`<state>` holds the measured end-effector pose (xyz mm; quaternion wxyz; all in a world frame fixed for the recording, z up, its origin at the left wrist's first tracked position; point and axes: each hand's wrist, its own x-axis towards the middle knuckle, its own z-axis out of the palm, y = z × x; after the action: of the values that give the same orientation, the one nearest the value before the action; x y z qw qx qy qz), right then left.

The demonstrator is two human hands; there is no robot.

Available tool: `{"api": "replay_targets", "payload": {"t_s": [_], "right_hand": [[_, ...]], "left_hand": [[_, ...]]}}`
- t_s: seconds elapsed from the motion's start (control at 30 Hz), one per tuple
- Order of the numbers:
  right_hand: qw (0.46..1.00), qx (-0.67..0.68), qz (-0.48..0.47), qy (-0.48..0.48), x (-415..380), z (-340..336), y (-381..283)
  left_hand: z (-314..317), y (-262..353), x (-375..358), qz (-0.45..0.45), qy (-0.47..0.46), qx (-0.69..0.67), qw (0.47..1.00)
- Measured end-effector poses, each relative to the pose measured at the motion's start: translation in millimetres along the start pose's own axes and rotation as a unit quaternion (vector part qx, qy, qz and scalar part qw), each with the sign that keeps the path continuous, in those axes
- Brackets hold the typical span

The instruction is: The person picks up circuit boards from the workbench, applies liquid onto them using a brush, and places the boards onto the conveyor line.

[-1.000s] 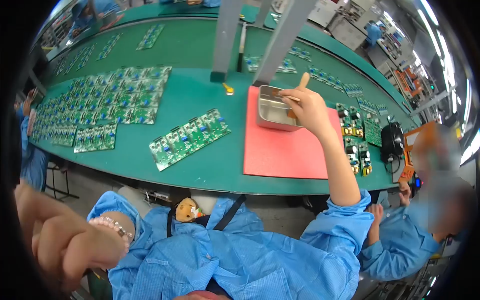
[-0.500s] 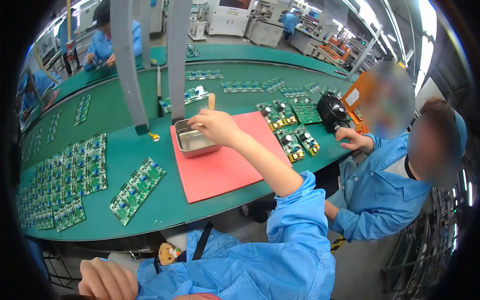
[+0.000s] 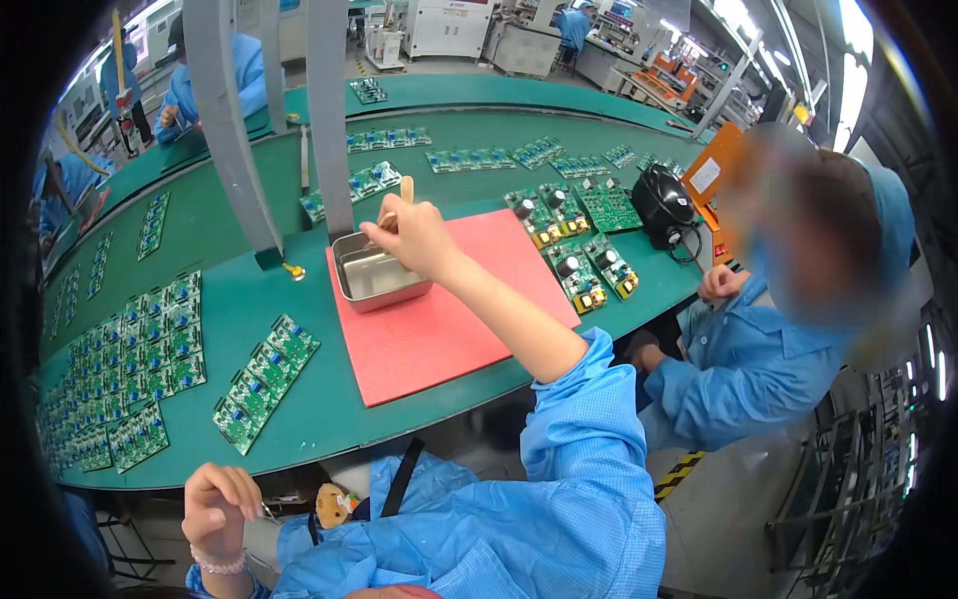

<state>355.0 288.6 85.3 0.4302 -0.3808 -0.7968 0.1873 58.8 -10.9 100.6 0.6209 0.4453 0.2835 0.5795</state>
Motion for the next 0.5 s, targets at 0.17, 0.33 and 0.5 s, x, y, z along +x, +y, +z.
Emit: {"api": "replay_targets", "payload": {"t_s": [0.17,0.33,0.5], "right_hand": [[0.99,-0.104,-0.07,0.062,12,13,9],[0.992,-0.099,-0.067,0.035,9,15,4],[0.989,-0.124,-0.082,0.027,1,11,-7]], "left_hand": [[-16,1,-4,0.009,0.058,0.006,0.998],[-21,-1,-7,0.007,0.061,0.007,0.998],[-25,-3,-9,-0.003,0.048,0.002,0.999]]}}
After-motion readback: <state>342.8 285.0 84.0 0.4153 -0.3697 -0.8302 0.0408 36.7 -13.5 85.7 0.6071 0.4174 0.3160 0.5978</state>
